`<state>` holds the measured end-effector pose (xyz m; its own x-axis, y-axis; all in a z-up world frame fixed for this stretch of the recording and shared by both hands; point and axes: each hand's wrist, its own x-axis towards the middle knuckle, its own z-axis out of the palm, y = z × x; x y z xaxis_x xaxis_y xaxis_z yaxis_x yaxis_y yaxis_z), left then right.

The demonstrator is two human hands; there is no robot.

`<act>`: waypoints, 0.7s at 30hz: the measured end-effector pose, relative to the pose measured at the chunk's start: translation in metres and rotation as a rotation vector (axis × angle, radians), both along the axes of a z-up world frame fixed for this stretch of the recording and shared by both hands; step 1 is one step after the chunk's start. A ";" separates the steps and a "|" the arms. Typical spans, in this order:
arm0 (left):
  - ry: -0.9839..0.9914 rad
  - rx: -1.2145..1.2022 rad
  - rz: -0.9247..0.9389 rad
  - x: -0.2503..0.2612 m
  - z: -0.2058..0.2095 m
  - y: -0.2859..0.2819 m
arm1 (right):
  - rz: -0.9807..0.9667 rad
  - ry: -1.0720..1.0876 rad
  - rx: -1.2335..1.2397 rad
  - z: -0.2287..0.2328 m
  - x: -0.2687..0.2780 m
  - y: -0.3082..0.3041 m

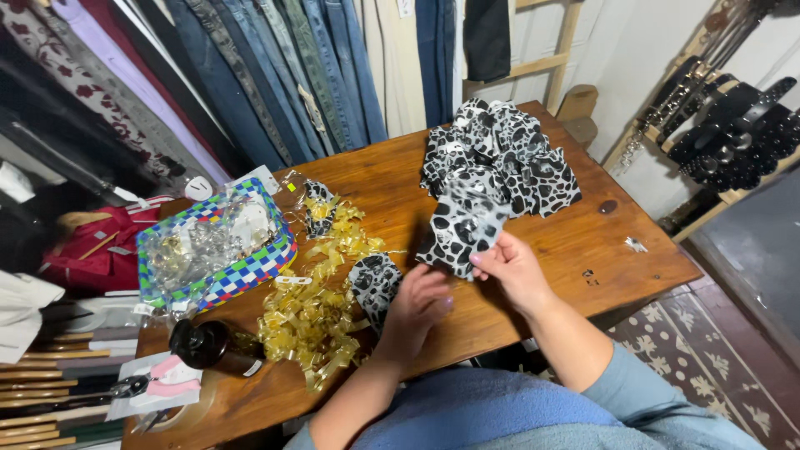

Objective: The person sorts and packs animal-print fabric pieces by hand at a wooden table, placing them into piles or a container.

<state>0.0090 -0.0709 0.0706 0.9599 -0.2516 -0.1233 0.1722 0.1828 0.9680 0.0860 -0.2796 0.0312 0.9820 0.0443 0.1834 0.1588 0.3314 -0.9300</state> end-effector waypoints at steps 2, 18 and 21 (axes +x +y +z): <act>-0.030 0.103 0.114 0.004 -0.006 0.005 | 0.040 0.019 0.024 -0.038 0.001 0.011; -0.810 0.794 0.297 0.007 0.067 0.042 | 0.286 0.351 0.433 0.010 -0.025 0.032; -0.994 1.269 0.334 0.038 0.044 0.054 | 0.399 0.440 0.477 -0.011 -0.025 0.031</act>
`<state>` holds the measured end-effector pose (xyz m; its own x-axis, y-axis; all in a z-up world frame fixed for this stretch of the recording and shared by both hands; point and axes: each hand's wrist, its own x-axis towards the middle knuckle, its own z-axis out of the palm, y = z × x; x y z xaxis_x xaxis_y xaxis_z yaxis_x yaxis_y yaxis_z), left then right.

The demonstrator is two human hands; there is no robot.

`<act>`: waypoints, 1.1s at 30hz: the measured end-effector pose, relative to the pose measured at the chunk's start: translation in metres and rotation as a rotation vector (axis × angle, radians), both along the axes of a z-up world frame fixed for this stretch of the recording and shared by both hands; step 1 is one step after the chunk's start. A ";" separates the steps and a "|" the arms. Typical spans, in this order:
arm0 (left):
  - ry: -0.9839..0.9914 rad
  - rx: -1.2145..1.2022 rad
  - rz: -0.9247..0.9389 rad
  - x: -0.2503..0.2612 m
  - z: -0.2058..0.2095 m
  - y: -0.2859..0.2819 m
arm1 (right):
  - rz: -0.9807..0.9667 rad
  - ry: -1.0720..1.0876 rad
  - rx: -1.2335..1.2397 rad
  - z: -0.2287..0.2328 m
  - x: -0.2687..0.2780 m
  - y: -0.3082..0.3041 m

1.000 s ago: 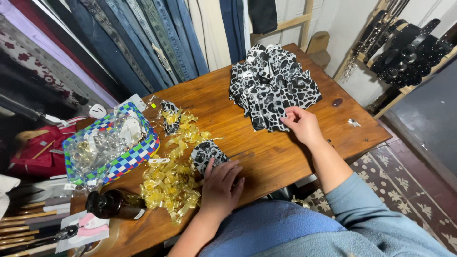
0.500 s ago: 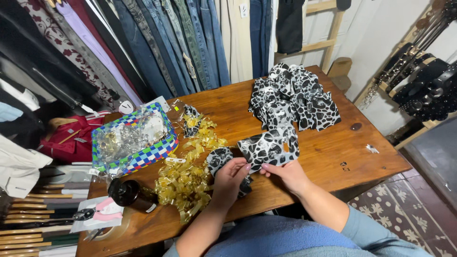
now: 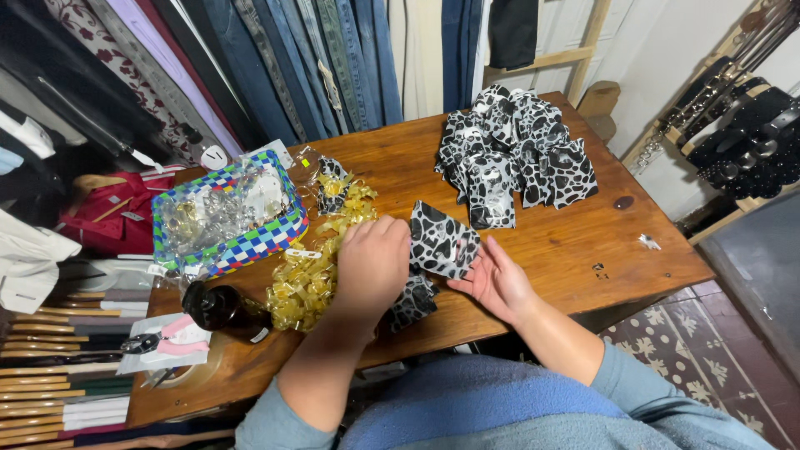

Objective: The person sorts and packs animal-print fabric pieces by hand at a wooden table, placing them into piles or a container.

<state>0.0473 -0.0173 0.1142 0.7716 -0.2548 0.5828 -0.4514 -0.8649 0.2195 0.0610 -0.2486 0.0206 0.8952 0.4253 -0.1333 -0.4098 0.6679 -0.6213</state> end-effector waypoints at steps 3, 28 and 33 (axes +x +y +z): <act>0.201 -0.156 -0.149 -0.014 0.033 -0.014 | 0.040 0.098 0.066 0.002 -0.003 0.004; 0.186 -0.418 -0.108 -0.047 0.053 0.001 | -0.004 -0.040 -0.023 0.000 0.015 0.043; 0.232 -0.533 -0.069 -0.058 0.047 0.010 | 0.058 0.008 -0.047 -0.084 0.051 0.049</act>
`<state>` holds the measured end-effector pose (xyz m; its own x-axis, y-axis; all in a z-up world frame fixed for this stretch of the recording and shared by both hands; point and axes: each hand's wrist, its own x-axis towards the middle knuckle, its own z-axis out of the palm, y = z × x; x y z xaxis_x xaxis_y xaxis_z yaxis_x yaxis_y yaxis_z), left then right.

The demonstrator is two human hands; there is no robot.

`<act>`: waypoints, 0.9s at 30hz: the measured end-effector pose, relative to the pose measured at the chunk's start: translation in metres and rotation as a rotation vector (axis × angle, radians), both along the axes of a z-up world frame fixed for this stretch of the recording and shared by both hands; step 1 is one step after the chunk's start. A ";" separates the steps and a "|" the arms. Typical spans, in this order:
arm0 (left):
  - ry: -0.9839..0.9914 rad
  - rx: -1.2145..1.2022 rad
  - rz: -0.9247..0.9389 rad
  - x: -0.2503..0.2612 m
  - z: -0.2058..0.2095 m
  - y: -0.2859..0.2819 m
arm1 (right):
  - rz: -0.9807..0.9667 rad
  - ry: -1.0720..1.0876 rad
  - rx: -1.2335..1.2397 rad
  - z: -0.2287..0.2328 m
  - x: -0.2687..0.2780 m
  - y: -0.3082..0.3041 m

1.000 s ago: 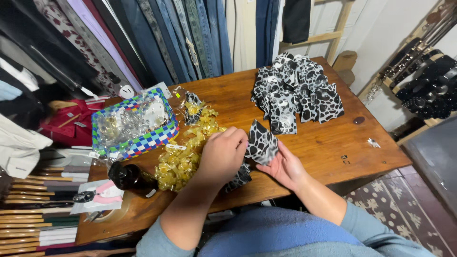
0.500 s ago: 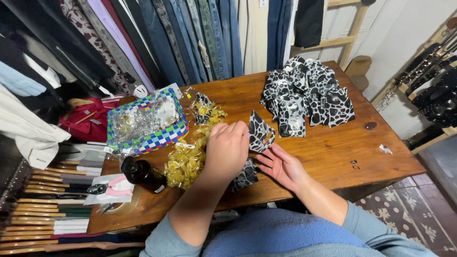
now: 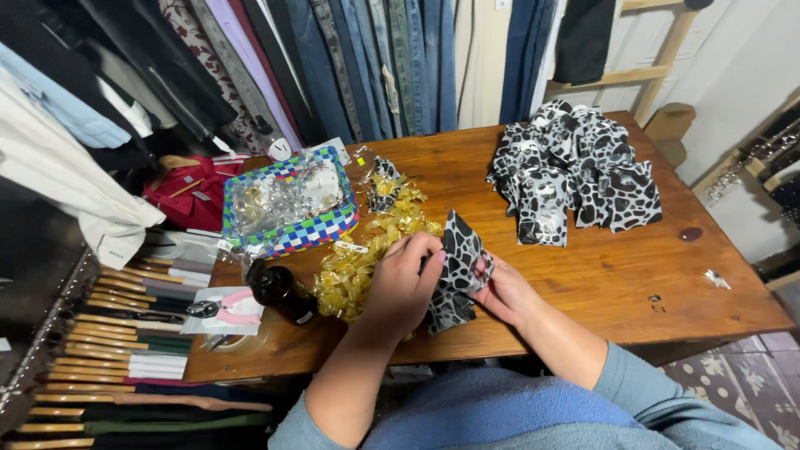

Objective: The person sorts and packs animal-print fabric pieces by hand at a wooden table, placing them into piles or a container.

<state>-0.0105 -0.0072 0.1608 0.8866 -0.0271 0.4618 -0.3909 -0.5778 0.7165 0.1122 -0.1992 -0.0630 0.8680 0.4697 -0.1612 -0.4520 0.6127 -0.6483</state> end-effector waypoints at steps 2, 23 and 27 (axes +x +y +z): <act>-0.048 -0.021 0.029 -0.004 -0.003 0.004 | 0.023 0.022 -0.010 0.025 -0.012 0.009; -0.408 -0.738 0.538 -0.050 -0.075 0.109 | 0.409 -0.163 -0.298 0.029 -0.004 0.130; -0.529 -0.757 0.635 -0.090 -0.081 0.124 | 0.270 -0.612 -0.551 0.046 0.023 0.127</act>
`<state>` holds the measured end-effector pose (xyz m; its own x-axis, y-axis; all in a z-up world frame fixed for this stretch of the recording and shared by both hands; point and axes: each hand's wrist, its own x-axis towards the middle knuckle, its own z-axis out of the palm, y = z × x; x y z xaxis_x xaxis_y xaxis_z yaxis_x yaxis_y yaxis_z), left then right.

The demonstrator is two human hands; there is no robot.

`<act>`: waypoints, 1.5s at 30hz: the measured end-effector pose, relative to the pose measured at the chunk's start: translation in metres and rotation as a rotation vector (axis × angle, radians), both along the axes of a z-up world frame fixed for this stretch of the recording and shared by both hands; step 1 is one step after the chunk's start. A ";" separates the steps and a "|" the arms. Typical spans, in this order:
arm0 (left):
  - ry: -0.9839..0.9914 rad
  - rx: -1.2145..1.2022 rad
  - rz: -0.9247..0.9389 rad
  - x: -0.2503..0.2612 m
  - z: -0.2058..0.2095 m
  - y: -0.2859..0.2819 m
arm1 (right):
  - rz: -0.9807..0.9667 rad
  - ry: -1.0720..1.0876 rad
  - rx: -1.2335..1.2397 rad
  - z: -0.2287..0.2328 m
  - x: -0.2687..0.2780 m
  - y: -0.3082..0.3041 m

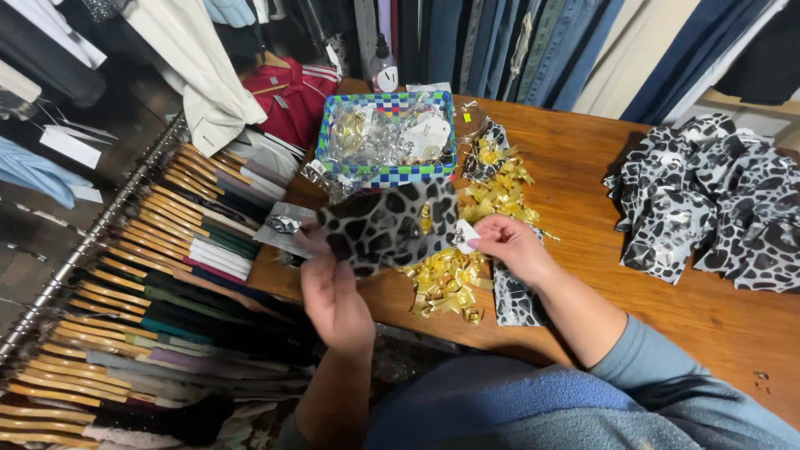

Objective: The person sorts and packs animal-print fabric pieces by hand at a wooden table, placing them into piles or a container.

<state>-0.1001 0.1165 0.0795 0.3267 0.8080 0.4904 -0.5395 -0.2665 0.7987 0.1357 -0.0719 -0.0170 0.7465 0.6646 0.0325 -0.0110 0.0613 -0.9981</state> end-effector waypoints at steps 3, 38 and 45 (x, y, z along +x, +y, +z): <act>-0.148 -0.127 0.026 -0.015 -0.017 0.011 | 0.044 -0.444 -0.309 0.098 0.009 0.012; 0.524 -0.211 -1.102 0.088 -0.042 -0.071 | -0.241 0.155 0.193 0.080 0.001 -0.123; 0.968 0.202 -0.838 0.081 -0.020 -0.083 | -0.205 0.080 -0.142 0.068 0.008 -0.090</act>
<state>-0.0188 0.0330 0.0592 0.9822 0.1257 -0.1395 0.1710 -0.2919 0.9410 0.1432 -0.1617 0.0514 0.8627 0.4925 -0.1148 -0.0921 -0.0703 -0.9933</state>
